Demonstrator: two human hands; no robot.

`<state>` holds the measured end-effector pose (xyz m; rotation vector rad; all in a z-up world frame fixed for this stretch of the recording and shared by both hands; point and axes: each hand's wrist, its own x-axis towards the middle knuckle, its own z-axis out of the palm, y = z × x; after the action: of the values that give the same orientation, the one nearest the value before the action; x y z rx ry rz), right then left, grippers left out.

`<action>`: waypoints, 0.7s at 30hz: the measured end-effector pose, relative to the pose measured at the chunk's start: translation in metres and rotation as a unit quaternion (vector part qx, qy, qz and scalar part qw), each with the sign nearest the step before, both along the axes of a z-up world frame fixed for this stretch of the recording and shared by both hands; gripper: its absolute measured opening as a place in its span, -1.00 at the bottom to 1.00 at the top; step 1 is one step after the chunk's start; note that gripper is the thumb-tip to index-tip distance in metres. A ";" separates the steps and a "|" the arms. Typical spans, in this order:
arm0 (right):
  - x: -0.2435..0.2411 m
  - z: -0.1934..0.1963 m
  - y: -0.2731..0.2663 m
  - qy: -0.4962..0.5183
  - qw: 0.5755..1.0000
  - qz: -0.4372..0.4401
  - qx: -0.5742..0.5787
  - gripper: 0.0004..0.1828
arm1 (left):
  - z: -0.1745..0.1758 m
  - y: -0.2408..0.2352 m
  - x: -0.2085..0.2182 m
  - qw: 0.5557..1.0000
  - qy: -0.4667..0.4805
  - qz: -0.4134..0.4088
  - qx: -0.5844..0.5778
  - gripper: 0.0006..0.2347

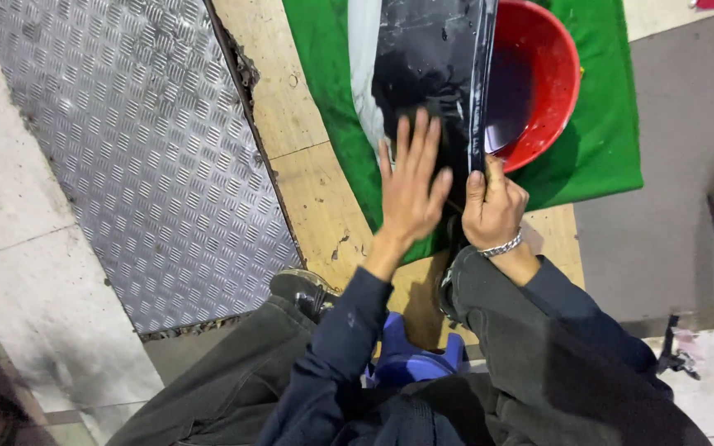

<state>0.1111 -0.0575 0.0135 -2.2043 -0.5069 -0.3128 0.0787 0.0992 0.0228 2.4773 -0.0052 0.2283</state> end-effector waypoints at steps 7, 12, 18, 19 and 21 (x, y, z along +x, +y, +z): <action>-0.001 -0.002 -0.003 0.009 1.000 -0.004 0.002 -0.63 | -0.024 -0.006 -0.043 0.998 0.040 -0.030 -0.035 -0.42; 0.000 0.003 -0.002 0.003 1.000 0.006 0.016 -0.62 | -0.031 0.002 -0.032 0.999 0.029 -0.026 -0.015 -0.42; 0.004 0.012 0.002 0.001 1.000 0.009 0.006 -0.59 | -0.020 0.000 -0.020 1.000 0.008 -0.018 -0.004 -0.43; 0.005 0.012 0.003 -0.007 1.000 0.005 0.007 -0.61 | -0.028 -0.003 -0.031 0.999 0.018 -0.015 -0.025 -0.42; 0.005 0.018 0.006 -0.001 1.000 0.007 0.013 -0.61 | -0.054 -0.008 -0.054 0.998 0.019 0.002 -0.067 -0.41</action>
<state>0.1159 -0.0515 0.0318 -2.1746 -0.5152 -0.3121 0.0247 0.0915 -0.0309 2.3487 0.0287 0.1779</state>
